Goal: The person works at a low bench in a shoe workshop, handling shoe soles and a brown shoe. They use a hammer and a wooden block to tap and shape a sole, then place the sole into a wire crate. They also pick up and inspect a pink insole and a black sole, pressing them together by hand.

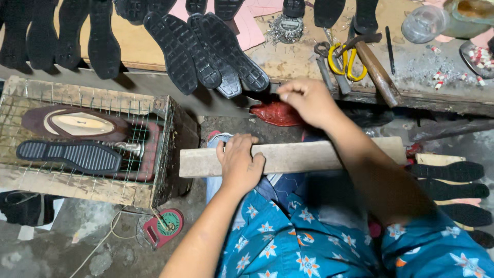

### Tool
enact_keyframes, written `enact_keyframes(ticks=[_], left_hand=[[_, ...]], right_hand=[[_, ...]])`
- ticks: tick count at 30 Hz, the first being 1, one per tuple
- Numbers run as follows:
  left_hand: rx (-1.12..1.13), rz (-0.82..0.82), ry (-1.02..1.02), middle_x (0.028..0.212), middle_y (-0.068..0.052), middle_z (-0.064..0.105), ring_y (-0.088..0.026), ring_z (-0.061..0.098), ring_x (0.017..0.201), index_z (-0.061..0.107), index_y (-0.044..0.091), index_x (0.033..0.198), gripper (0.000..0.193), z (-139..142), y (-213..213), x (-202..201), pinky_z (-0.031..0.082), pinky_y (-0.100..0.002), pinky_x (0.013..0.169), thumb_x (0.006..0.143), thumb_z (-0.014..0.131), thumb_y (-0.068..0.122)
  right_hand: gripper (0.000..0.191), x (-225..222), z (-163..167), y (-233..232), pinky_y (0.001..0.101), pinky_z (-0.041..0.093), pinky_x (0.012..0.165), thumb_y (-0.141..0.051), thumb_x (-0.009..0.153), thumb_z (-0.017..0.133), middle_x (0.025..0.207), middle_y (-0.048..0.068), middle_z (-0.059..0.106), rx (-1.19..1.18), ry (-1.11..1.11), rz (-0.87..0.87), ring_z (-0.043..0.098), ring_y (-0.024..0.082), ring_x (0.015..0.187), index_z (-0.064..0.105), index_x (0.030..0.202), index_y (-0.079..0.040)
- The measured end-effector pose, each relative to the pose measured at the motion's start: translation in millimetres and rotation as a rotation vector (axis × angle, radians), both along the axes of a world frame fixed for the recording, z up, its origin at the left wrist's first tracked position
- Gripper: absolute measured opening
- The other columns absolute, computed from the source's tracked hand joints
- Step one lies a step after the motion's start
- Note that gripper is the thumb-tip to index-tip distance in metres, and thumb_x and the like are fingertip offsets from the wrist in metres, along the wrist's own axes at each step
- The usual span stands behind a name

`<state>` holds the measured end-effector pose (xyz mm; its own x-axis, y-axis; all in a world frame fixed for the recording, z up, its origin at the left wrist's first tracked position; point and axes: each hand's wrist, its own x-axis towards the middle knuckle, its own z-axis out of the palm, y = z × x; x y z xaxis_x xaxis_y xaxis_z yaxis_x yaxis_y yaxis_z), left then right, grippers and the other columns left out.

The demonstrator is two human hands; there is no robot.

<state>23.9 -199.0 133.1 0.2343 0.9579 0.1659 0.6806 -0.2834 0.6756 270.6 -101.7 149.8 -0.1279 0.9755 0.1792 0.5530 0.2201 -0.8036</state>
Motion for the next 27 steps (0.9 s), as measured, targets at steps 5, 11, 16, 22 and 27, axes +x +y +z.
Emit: enact_keyframes(ticks=[5, 11, 16, 22, 27], left_hand=[[-0.076, 0.026, -0.035, 0.128, -0.01, 0.067, -0.033, 0.049, 0.135, 0.068, 0.01, 0.109, 0.031, -8.2, -9.4, -1.7, 0.015, -0.057, 0.119, 0.083, 0.067, 0.025], [-0.107, 0.071, -0.01, 0.128, -0.009, 0.066, -0.032, 0.047, 0.136, 0.069, 0.011, 0.107, 0.033, -11.5, -20.8, 4.3, 0.016, -0.054, 0.119, 0.083, 0.07, 0.034], [-0.09, 0.077, 0.054, 0.128, -0.01, 0.065, -0.037, 0.043, 0.138, 0.07, 0.011, 0.106, 0.035, -10.8, -25.4, 8.7, 0.015, -0.054, 0.117, 0.084, 0.07, 0.038], [-0.151, 0.066, 0.117, 0.128, -0.009, 0.064, -0.036, 0.04, 0.141, 0.068, 0.013, 0.103, 0.033, -9.2, -25.7, 11.6, 0.013, -0.055, 0.118, 0.084, 0.07, 0.039], [-0.194, 0.067, 0.118, 0.128, -0.009, 0.063, -0.035, 0.039, 0.142, 0.065, 0.012, 0.106, 0.037, -6.2, -23.3, 12.3, 0.011, -0.054, 0.119, 0.082, 0.072, 0.04]], right_hand=[[0.021, -39.8, -8.2, -92.9, 0.0322, 0.056, 0.078, -0.008, 0.086, 0.073, 0.095, 0.008, 0.074, -0.243, 0.234, 0.083, 0.068, 0.015, 0.085, 0.072, 0.106, -0.004], [0.02, -49.6, 0.0, -133.3, 0.0364, 0.051, 0.08, -0.01, 0.082, 0.077, 0.085, 0.005, 0.076, -0.022, 0.004, 0.089, 0.067, 0.021, 0.086, 0.068, 0.099, -0.005], [0.018, -53.0, 2.7, -139.6, 0.0365, 0.05, 0.079, -0.01, 0.081, 0.077, 0.083, 0.005, 0.076, 0.004, -0.01, 0.051, 0.066, 0.023, 0.084, 0.067, 0.096, -0.006], [0.021, -50.8, 1.9, -138.5, 0.0371, 0.05, 0.081, -0.01, 0.08, 0.078, 0.084, 0.005, 0.076, -0.005, 0.001, 0.048, 0.068, 0.023, 0.084, 0.067, 0.097, -0.006], [0.03, -45.0, 4.1, -138.7, 0.0345, 0.055, 0.082, -0.013, 0.08, 0.077, 0.096, 0.007, 0.073, -0.097, 0.142, 0.032, 0.071, 0.021, 0.09, 0.065, 0.106, -0.006]])
